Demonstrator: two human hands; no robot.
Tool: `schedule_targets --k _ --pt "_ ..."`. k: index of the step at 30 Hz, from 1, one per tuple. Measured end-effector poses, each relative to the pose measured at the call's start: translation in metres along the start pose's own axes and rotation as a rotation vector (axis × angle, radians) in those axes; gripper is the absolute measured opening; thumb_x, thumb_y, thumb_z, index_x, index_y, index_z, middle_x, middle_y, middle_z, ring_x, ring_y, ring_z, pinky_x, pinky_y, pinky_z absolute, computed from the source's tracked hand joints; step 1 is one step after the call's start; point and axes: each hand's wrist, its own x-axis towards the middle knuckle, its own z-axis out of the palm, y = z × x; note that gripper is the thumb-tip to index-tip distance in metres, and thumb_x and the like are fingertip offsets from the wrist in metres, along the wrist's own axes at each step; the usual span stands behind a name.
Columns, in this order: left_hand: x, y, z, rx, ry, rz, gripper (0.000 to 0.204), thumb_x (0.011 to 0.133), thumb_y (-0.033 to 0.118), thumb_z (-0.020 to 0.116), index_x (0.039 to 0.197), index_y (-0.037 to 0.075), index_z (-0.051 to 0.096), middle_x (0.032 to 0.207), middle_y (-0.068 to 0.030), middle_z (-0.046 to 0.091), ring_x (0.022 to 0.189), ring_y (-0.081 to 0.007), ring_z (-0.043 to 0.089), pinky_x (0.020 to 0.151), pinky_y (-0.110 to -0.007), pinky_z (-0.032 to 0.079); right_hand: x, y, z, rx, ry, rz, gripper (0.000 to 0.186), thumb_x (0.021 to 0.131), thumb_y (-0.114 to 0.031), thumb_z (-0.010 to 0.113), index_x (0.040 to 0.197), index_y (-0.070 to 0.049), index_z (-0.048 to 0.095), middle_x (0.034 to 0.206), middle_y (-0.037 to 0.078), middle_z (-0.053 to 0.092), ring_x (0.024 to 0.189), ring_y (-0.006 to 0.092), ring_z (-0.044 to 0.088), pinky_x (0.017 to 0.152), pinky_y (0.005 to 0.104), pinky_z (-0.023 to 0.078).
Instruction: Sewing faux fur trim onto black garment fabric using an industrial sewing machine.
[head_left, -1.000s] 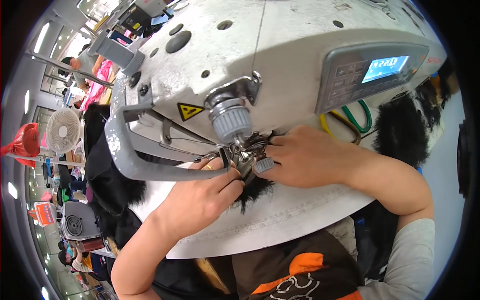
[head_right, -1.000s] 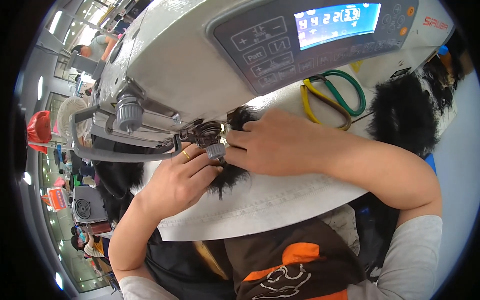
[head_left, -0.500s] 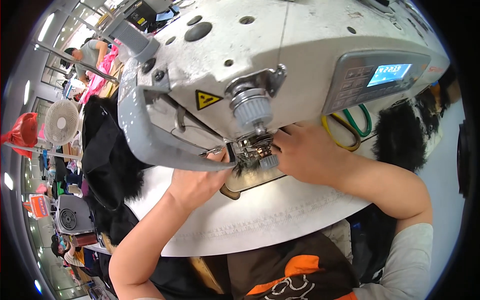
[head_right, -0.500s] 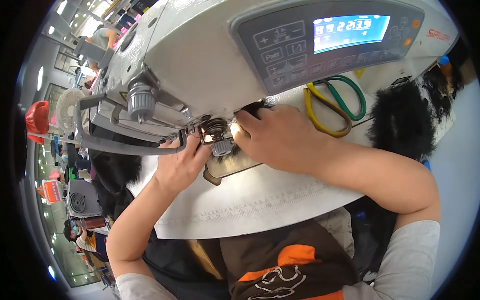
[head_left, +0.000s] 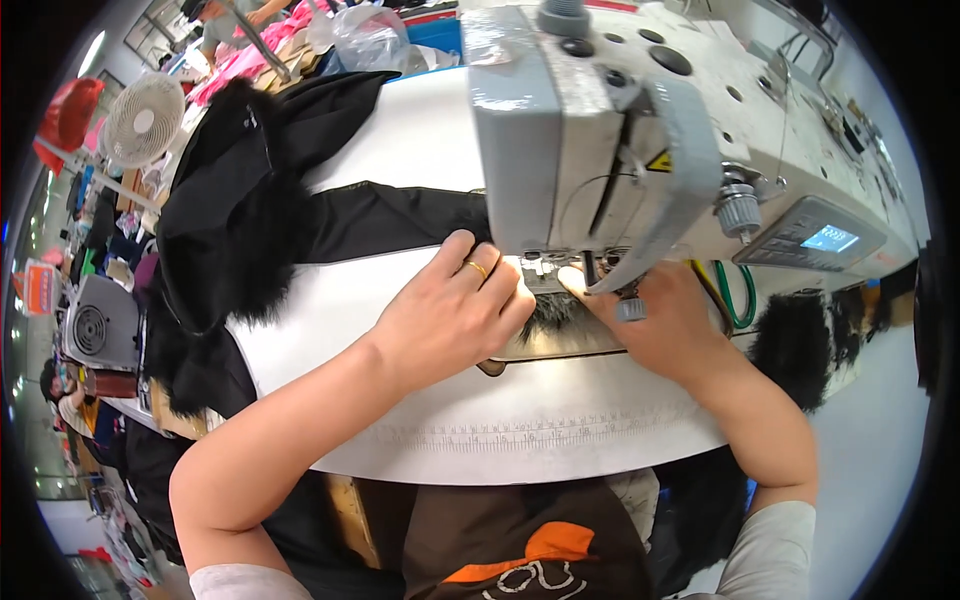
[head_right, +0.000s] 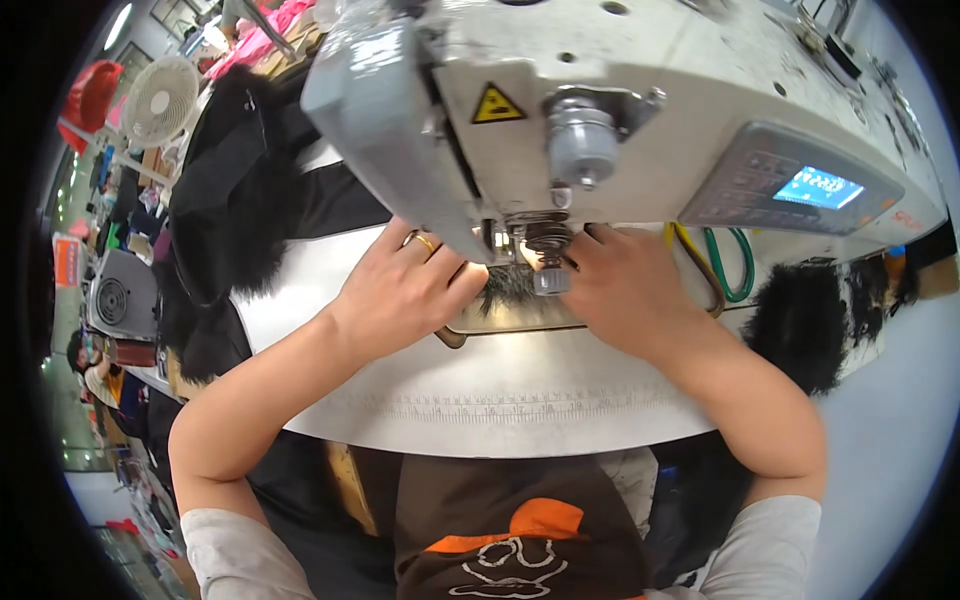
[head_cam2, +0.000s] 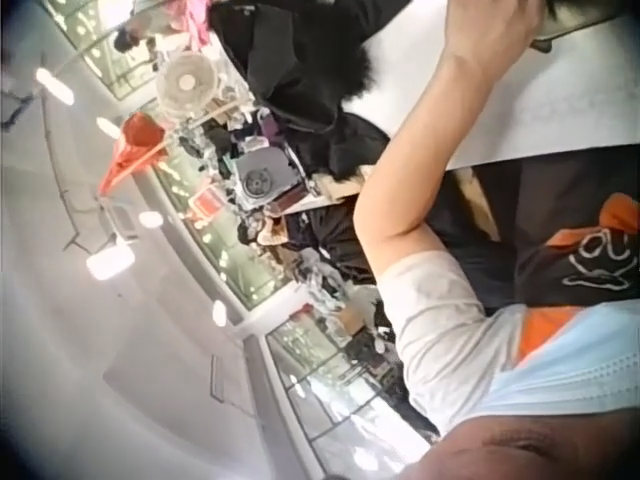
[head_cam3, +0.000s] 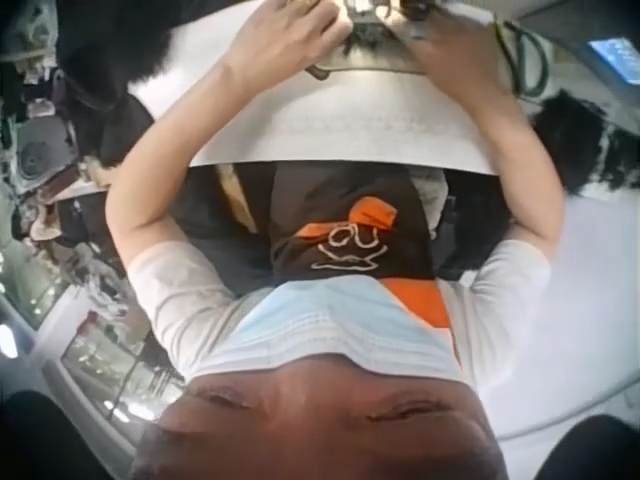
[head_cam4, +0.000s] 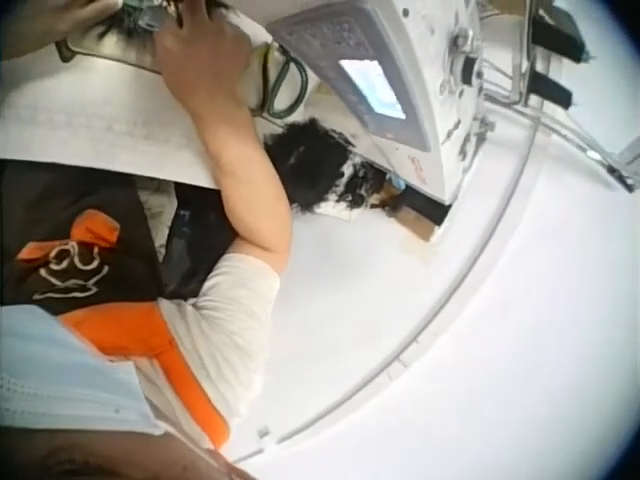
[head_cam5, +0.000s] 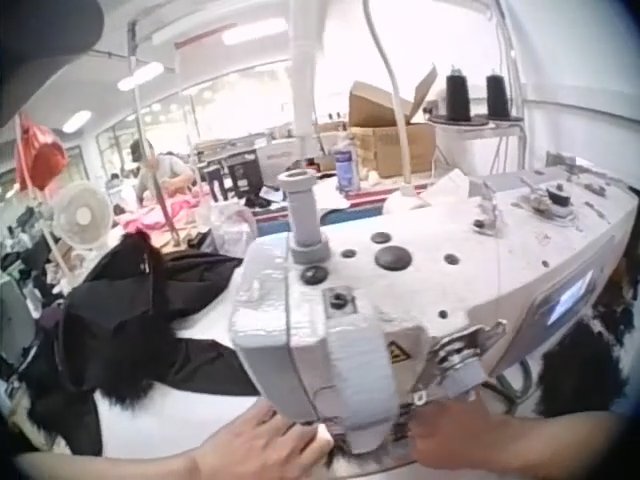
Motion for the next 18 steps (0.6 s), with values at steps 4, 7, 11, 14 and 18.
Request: schedule_targets --k 4,7,11,14,18 --pt "-0.003 0.005 0.002 0.037 0.022 -0.024 0.017 0.087 0.015 0.069 0.101 0.006 0.065 0.109 -0.0116 0.068 0.110 -0.0297 0.064 0.107 -0.048 0.045 0.011 -0.006 -0.012 0.174 0.034 0.120 0.021 0.083 -0.019 0.076 0.101 -0.011 0.070 0.098 0.009 0.068 0.086 0.0290 0.070 0.069 0.0438 0.056" --pt "-0.004 0.007 0.003 -0.004 0.050 -0.050 0.018 0.089 0.016 0.068 0.103 0.005 0.066 0.109 -0.0116 0.068 0.112 -0.0299 0.064 0.109 -0.049 0.044 0.016 -0.009 -0.028 0.144 -0.150 0.151 0.025 0.086 -0.018 0.078 0.110 -0.012 0.076 0.108 0.010 0.073 0.095 0.0319 0.071 0.082 0.0435 0.056" --pt "-0.002 0.007 0.002 -0.091 0.050 -0.100 0.019 0.088 0.016 0.069 0.104 0.006 0.068 0.109 -0.0097 0.068 0.114 -0.0283 0.065 0.111 -0.050 0.044 0.022 -0.029 -0.037 0.206 -0.225 0.334 0.025 0.092 -0.026 0.081 0.111 -0.010 0.079 0.111 0.013 0.073 0.101 0.0337 0.071 0.090 0.0419 0.056" --pt "-0.003 0.006 0.005 -0.194 0.088 -0.190 0.021 0.089 0.020 0.071 0.105 0.006 0.069 0.110 -0.0088 0.068 0.116 -0.0272 0.066 0.110 -0.052 0.045 0.018 -0.035 -0.020 0.476 -0.044 0.567 0.037 0.095 -0.036 0.083 0.108 -0.002 0.078 0.096 0.015 0.077 0.090 0.0277 0.075 0.084 0.0371 0.056" --pt "-0.004 0.004 0.009 -0.446 0.251 -0.257 0.022 0.090 0.024 0.072 0.102 0.006 0.069 0.105 -0.0095 0.069 0.110 -0.0278 0.068 0.108 -0.052 0.047 0.029 -0.058 -0.007 0.829 0.119 0.839 0.035 0.093 -0.023 0.087 0.115 0.002 0.079 0.101 0.007 0.081 0.090 0.0078 0.067 0.081 0.0281 0.055"
